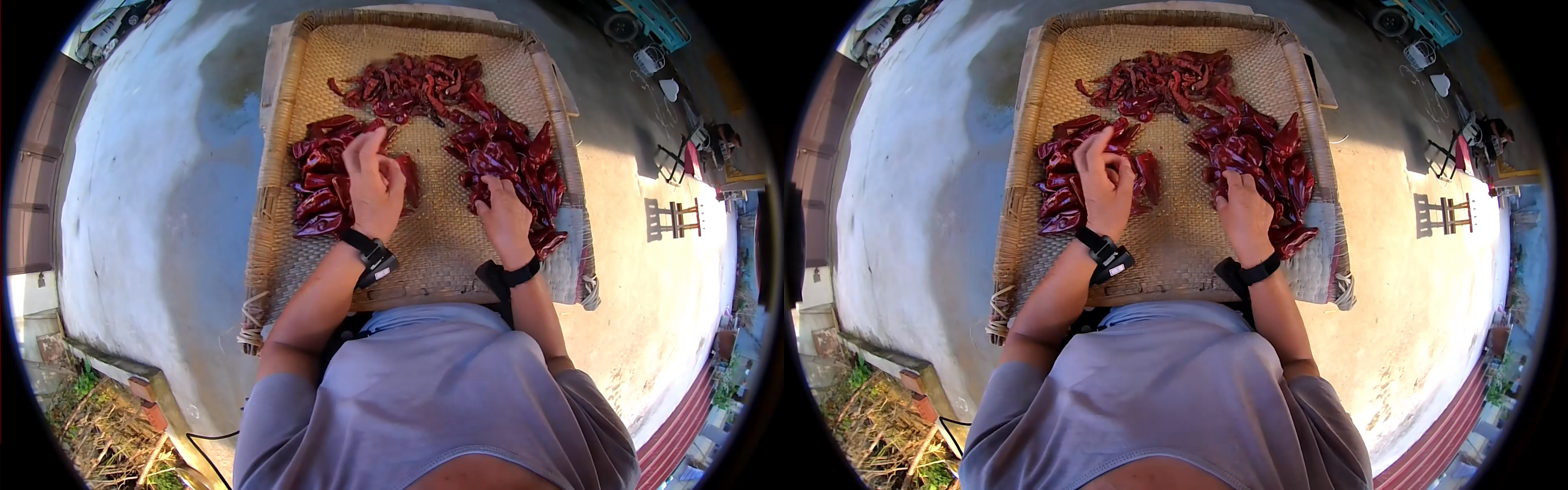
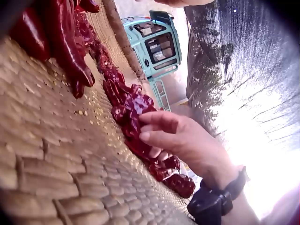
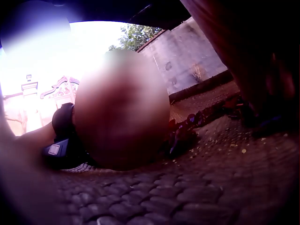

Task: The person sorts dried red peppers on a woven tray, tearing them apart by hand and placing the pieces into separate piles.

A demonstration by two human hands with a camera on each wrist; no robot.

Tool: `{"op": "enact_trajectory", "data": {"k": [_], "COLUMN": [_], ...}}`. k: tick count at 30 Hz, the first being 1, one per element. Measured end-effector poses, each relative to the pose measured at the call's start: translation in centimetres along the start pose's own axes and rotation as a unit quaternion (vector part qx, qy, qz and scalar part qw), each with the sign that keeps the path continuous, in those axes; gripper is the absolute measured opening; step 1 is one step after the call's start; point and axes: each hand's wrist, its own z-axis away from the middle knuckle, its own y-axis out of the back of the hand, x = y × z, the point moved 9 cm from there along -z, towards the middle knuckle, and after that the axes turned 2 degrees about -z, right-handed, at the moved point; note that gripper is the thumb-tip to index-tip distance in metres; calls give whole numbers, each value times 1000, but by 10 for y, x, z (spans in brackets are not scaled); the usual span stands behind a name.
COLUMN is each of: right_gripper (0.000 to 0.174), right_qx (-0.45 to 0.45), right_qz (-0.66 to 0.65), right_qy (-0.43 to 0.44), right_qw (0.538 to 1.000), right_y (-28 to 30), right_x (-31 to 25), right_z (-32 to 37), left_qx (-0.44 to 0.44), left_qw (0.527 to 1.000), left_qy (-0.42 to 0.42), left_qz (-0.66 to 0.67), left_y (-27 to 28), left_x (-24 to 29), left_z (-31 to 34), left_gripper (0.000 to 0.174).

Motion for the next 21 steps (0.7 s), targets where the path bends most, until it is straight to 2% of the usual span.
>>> {"op": "enact_trajectory", "data": {"k": [2, 3, 7, 10, 16, 21], "right_gripper": [36, 37, 39, 35, 38, 29], "right_qx": [-10, -17, -29, 1, -91, -88], "right_qz": [-2, -7, -30, -54, -29, -96], "right_qy": [-11, -16, -29, 0, 35, 41], "right_qw": [1000, 1000, 999, 999, 995, 991], "right_y": [-4, -5, -10, -3, -16, -10], "right_x": [2, 6, 21, 12, 4, -6], "right_z": [-3, -5, -6, -1, 4, 3], "left_qx": [-106, -115, -231, -255, -264, -287], "left_qw": [994, 991, 969, 964, 961, 956], "left_qy": [15, 24, 33, 35, 47, 37], "left_qz": [34, 58, 84, 72, 64, 52], "left_y": [-23, -28, -49, -52, -54, -56], "left_x": [-12, -10, -8, -7, -13, -12], "left_z": [7, 10, 21, 23, 23, 26], "left_gripper": [47, 36, 28, 28, 29, 28]}}
